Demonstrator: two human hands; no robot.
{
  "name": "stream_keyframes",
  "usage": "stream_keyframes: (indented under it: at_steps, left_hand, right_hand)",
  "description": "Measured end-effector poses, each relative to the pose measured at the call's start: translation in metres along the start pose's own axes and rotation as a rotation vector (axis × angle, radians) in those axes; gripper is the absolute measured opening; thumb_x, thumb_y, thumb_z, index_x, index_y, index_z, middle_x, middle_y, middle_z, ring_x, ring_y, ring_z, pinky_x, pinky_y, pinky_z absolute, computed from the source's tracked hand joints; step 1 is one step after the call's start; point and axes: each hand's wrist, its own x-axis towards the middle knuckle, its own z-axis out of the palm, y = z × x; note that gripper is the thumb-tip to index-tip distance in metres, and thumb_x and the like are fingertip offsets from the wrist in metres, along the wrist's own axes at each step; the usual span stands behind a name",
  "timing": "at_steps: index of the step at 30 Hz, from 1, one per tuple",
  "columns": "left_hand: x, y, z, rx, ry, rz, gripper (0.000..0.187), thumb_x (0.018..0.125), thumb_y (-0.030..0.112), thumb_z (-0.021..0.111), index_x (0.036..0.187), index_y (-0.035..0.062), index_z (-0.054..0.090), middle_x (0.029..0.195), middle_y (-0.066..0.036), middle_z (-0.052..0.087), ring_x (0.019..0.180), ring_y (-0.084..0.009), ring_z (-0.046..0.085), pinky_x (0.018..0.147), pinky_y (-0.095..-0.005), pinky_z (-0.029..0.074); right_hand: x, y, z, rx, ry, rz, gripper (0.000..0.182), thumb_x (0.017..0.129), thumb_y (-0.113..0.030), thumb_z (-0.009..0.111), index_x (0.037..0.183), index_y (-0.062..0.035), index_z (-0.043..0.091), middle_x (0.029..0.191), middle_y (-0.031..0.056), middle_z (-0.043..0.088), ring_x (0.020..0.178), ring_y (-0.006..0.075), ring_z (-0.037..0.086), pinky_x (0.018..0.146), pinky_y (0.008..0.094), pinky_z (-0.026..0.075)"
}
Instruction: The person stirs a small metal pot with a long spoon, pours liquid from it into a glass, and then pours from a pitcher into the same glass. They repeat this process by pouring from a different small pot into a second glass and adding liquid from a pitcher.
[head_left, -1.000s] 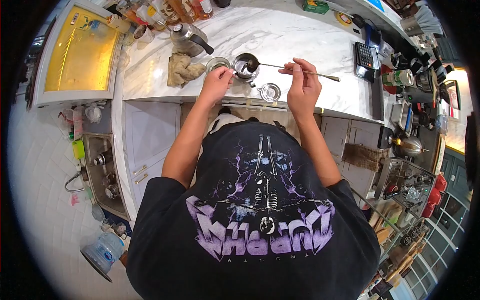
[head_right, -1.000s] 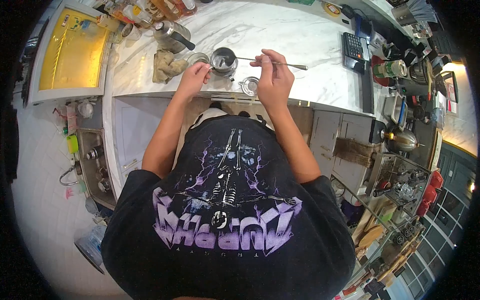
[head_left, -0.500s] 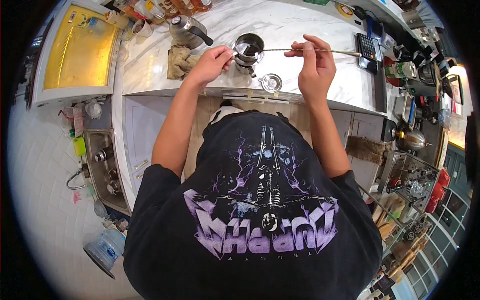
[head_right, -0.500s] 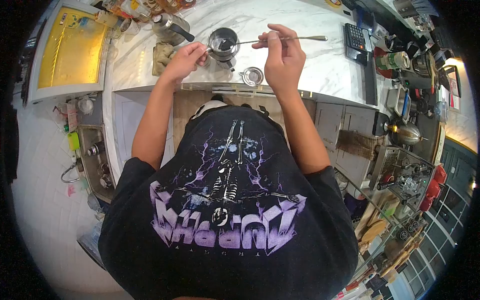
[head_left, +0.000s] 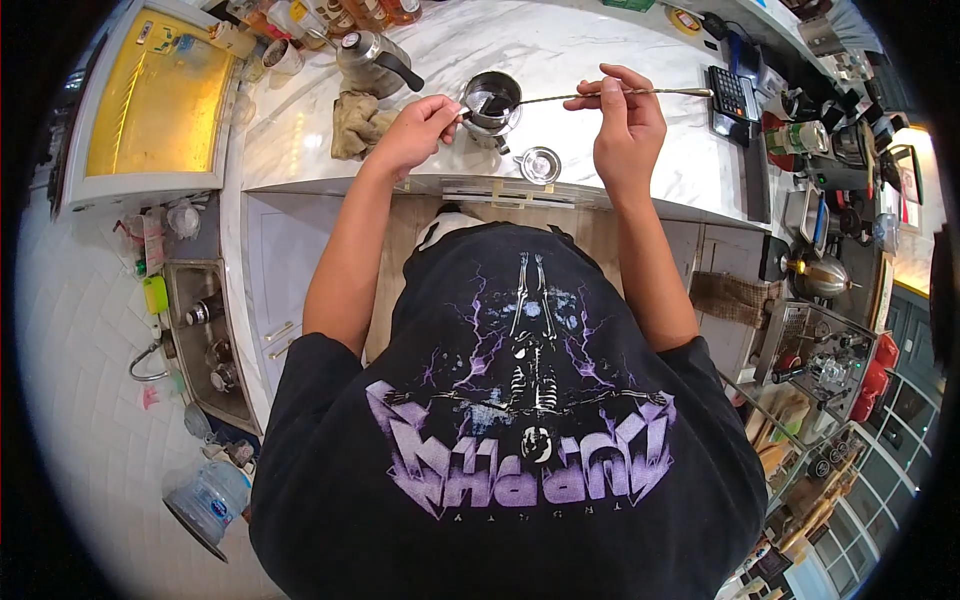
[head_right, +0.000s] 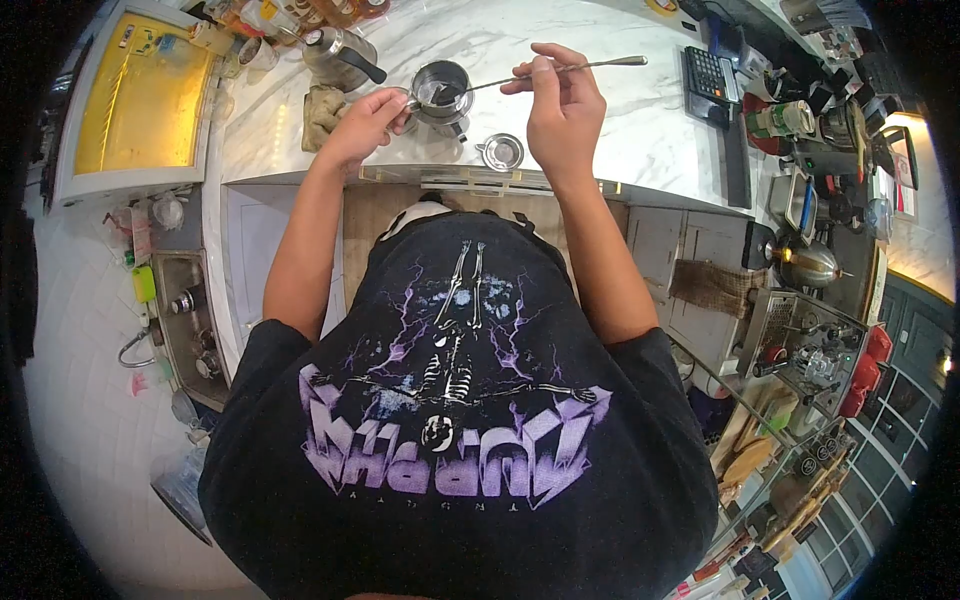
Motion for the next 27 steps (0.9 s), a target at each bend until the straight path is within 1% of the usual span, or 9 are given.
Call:
stream_keyframes:
  at_steps: [5,9,11,12,14,16,18,19,27]
  left_hand:
    - [-0.005,-0.001,0.009,-0.008,0.013,0.044,0.024,0.110,0.034,0.056,0.104,0.0136,0.066,0.086,0.007,0.058,0.080,-0.0054,0.053,0.069,-0.0240,0.040]
    - [-0.006,-0.010,0.040,-0.025,0.002,0.140,0.025,0.110,0.029,0.057,0.101,0.0086,0.066,0.084,0.004,0.059,0.078,-0.0067,0.054,0.069,-0.0246,0.042]
    - [-0.016,-0.018,0.064,-0.010,-0.020,0.187,0.026,0.110,0.026,0.057,0.099,0.0034,0.065,0.084,0.002,0.060,0.077,-0.0082,0.055,0.071,-0.0252,0.046]
    - [-0.015,-0.026,0.076,-0.009,-0.026,0.186,0.026,0.110,0.026,0.057,0.099,0.0034,0.065,0.084,0.002,0.060,0.077,-0.0082,0.055,0.071,-0.0252,0.046]
    - [-0.014,-0.044,0.101,-0.104,-0.008,0.172,0.025,0.107,0.025,0.061,0.097,0.0025,0.068,0.080,0.000,0.063,0.073,-0.0085,0.058,0.068,-0.0273,0.048]
    - [-0.013,-0.056,0.112,-0.081,-0.052,0.121,0.024,0.110,0.022,0.056,0.101,0.0021,0.064,0.084,0.001,0.060,0.075,-0.0085,0.056,0.071,-0.0262,0.048]
    - [-0.011,-0.070,0.122,-0.024,-0.035,0.183,0.024,0.110,0.023,0.056,0.102,0.0020,0.064,0.084,0.001,0.061,0.074,-0.0086,0.056,0.070,-0.0266,0.048]
    - [-0.006,-0.069,0.125,-0.060,0.003,0.193,0.025,0.106,0.024,0.061,0.101,0.0007,0.067,0.083,-0.004,0.067,0.074,-0.0119,0.058,0.069,-0.0312,0.048]
    - [0.007,-0.112,0.142,-0.068,-0.020,0.183,0.025,0.107,0.022,0.059,0.099,-0.0001,0.066,0.085,-0.004,0.068,0.078,-0.0110,0.059,0.073,-0.0293,0.048]
  right_hand:
    - [-0.006,-0.005,-0.006,0.022,0.029,-0.015,0.022,0.109,-0.009,0.054,0.125,0.0046,0.061,0.099,0.0175,0.073,0.085,0.0245,0.077,0.077,0.0321,0.059]
    - [-0.018,-0.012,-0.028,0.043,0.106,-0.019,0.022,0.109,-0.007,0.052,0.126,0.0052,0.060,0.100,0.0193,0.072,0.085,0.0245,0.075,0.079,0.0356,0.062]
    - [-0.038,-0.022,-0.044,-0.006,0.158,0.032,0.023,0.110,-0.007,0.051,0.127,0.0049,0.060,0.100,0.0187,0.072,0.084,0.0244,0.075,0.079,0.0355,0.062]
    - [-0.043,-0.022,-0.050,-0.030,0.187,0.048,0.023,0.110,-0.008,0.051,0.127,0.0048,0.060,0.100,0.0184,0.072,0.084,0.0243,0.075,0.079,0.0352,0.061]
    - [-0.057,-0.013,-0.068,-0.049,0.212,0.075,0.023,0.110,-0.008,0.051,0.127,0.0046,0.059,0.100,0.0181,0.072,0.084,0.0241,0.075,0.079,0.0350,0.061]
    - [-0.068,-0.008,-0.078,-0.072,0.233,0.098,0.023,0.110,-0.008,0.051,0.127,0.0044,0.059,0.100,0.0178,0.072,0.085,0.0239,0.075,0.080,0.0347,0.060]
    - [-0.075,-0.004,-0.082,-0.088,0.253,0.135,0.022,0.110,-0.007,0.051,0.127,0.0041,0.060,0.101,0.0172,0.072,0.085,0.0239,0.075,0.081,0.0345,0.059]
    - [-0.071,0.003,-0.084,-0.115,0.248,0.128,0.022,0.110,-0.006,0.051,0.126,0.0040,0.060,0.102,0.0170,0.072,0.085,0.0242,0.076,0.082,0.0345,0.058]
    - [-0.093,0.040,-0.098,-0.114,0.249,0.253,0.021,0.110,-0.007,0.050,0.125,0.0041,0.061,0.105,0.0160,0.071,0.092,0.0254,0.076,0.085,0.0330,0.056]
